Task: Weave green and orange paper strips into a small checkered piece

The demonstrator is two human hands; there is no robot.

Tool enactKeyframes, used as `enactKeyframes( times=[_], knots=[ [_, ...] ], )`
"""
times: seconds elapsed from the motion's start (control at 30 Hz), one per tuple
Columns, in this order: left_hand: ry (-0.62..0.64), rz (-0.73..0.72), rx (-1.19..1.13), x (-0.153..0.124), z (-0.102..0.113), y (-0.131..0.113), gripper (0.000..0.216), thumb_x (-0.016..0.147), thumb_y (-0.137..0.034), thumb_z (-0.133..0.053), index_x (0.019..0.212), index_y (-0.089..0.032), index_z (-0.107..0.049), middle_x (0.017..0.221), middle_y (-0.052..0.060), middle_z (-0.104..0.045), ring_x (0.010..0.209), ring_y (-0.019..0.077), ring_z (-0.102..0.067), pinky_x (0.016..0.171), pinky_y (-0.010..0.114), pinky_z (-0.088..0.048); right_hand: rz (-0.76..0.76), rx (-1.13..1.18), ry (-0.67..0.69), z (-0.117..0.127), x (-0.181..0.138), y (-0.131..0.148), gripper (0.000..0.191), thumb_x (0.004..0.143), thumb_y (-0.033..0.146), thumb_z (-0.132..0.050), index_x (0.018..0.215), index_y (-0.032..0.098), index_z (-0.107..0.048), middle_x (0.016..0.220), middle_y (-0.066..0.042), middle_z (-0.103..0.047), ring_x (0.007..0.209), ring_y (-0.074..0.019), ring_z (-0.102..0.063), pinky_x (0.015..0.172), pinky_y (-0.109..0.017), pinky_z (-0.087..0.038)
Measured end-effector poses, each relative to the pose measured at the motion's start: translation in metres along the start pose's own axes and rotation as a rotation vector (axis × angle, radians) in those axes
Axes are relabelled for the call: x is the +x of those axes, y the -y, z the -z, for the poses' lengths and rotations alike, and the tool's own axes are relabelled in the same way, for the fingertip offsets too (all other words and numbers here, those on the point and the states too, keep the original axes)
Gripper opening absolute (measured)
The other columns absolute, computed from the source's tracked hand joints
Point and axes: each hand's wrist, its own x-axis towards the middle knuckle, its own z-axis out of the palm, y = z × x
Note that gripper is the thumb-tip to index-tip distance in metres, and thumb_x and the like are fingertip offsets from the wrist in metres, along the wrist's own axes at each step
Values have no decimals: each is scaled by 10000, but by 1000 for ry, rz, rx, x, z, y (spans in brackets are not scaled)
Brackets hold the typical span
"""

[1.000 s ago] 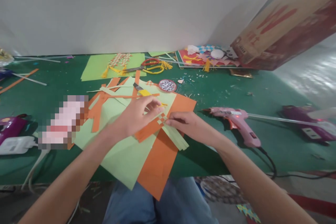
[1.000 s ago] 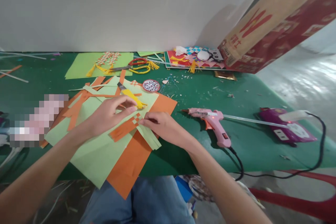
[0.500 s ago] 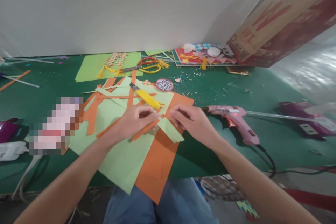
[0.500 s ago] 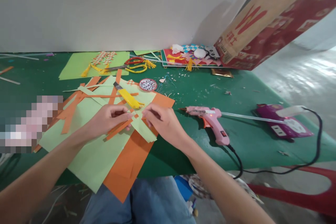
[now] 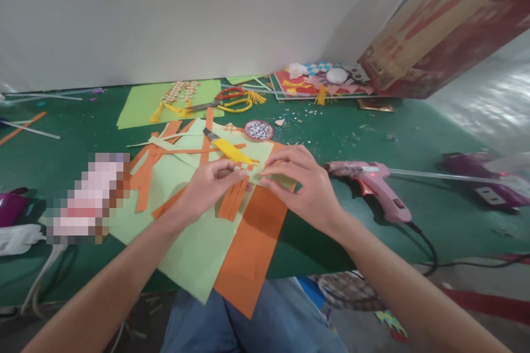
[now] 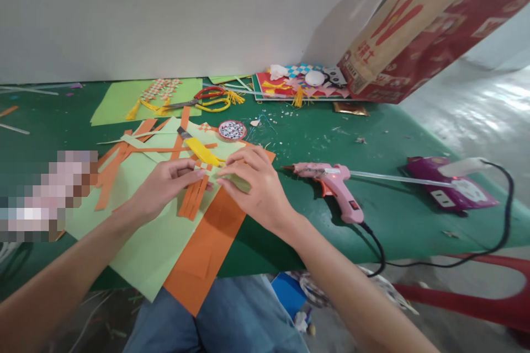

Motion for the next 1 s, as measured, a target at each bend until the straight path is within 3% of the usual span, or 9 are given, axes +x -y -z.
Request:
enactKeyframes(
  times=[0.17,0.53,0.77,1.0],
  knots=[
    [51,-8,-23,0,-1,0,195,795,-364,-638,755,-172,-639,783,33,-730,824,196,-681,839,320,-470,47,-69,1,-3,-2,-3,37,826,203,-635,841,220,-664,848,-72,-661,848,-214,-593,764,-397,-499],
    [-96,-14,83,-2,-3,-4,200,819,-364,-627,748,-177,-636,795,25,-727,807,200,-706,744,285,-512,14,-12,24,1,-1,0,111,820,162,-626,726,221,-615,820,-52,-670,832,-197,-616,770,-385,-494],
    [-34,-23,41,-2,-4,-4,222,737,-352,-707,821,-169,-613,848,47,-738,903,245,-709,821,317,-524,-101,8,55,2,-3,-1,174,830,178,-621,668,211,-567,808,-35,-659,803,-173,-615,729,-344,-484],
    [-52,-39,35,-1,-5,1,193,756,-271,-680,900,-154,-625,899,60,-747,842,224,-725,807,302,-544,-40,-49,48,-1,-5,-5,173,850,163,-603,680,197,-608,786,-49,-674,772,-175,-617,739,-355,-479]
  ],
)
